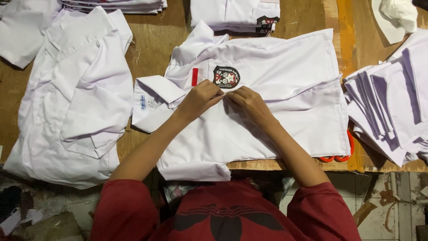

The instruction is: The person folds a white shirt on a wooden table, smoothing the collar and sleeves. They then use red-handled scissors to trim loose threads from the shirt's hem before folding the garment again.

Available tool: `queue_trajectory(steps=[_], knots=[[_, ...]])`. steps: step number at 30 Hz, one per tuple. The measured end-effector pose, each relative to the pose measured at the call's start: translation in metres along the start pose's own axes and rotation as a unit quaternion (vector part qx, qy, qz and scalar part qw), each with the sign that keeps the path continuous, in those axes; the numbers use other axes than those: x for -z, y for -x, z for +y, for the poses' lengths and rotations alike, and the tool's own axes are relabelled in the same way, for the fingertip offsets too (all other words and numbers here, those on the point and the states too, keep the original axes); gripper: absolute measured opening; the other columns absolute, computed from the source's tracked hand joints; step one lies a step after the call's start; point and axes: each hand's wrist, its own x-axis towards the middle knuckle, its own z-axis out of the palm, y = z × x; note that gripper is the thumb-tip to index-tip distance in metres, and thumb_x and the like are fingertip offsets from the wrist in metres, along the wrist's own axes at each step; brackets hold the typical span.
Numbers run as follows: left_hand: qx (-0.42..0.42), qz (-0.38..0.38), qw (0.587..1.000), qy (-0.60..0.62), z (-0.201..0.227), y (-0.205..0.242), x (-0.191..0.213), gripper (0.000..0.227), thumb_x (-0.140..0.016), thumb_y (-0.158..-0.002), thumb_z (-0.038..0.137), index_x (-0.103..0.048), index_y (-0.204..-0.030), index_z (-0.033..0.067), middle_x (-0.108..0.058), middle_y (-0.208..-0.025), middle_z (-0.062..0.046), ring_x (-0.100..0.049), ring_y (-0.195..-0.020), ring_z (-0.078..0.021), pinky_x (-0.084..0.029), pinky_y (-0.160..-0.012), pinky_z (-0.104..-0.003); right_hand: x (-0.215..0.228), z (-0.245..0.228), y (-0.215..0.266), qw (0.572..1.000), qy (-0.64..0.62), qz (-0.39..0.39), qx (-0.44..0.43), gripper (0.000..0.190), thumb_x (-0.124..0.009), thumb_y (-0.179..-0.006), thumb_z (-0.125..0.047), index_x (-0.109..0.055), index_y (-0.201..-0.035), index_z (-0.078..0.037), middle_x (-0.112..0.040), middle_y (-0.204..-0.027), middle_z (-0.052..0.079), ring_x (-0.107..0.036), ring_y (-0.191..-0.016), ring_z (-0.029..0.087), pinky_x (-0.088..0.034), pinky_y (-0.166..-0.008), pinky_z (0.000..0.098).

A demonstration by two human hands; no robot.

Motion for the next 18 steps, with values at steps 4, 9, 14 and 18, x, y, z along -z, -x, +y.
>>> queue_trajectory(steps=[4,9,14,18], knots=[[0.003,-0.004,1.0,-0.003,0.007,-0.004,0.004,0.015,-0.081,-0.088,0.006,-0.068,-0.096,0.0081,-0.068,-0.085,-0.004,-0.067,-0.089,-0.0196,-0.057,-0.081,-0.028,-0.003,0.003,0.002,1.0,-0.005,0.003,-0.002,0.009,-0.068,-0.096,0.002,-0.073,-0.103,0.002,-0.072,-0.088,0.016,-0.066,-0.083,0.026,-0.056,-0.077,0.0323],[-0.013,0.005,0.999,0.034,0.01,-0.006,0.009,0.014,-0.078,-0.089,0.001,-0.067,-0.091,0.0084,-0.066,-0.084,-0.004,-0.066,-0.086,-0.022,-0.058,-0.076,-0.029,-0.016,0.008,0.009,0.999,0.024,0.04,0.0,0.008,-0.072,-0.094,0.0,-0.071,-0.101,-0.002,-0.066,-0.081,0.011,-0.062,-0.077,0.023,-0.054,-0.073,0.0309],[-0.007,0.009,0.999,0.053,0.014,-0.007,0.013,0.015,-0.08,-0.085,-0.002,-0.069,-0.088,0.0064,-0.069,-0.083,-0.006,-0.067,-0.084,-0.0221,-0.058,-0.075,-0.03,-0.029,0.01,0.011,0.997,0.047,0.062,0.012,0.008,-0.075,-0.09,0.0,-0.072,-0.098,-0.001,-0.066,-0.076,0.01,-0.061,-0.073,0.022,-0.053,-0.069,0.0305],[-0.008,0.0,0.997,0.071,0.02,-0.011,0.019,0.013,-0.08,-0.084,-0.006,-0.071,-0.087,0.0028,-0.071,-0.084,-0.009,-0.068,-0.085,-0.0229,-0.059,-0.075,-0.03,-0.032,0.011,0.013,0.997,0.04,0.059,0.004,0.009,-0.074,-0.09,0.0,-0.071,-0.098,0.0,-0.064,-0.078,0.012,-0.06,-0.074,0.024,-0.053,-0.07,0.0324]])
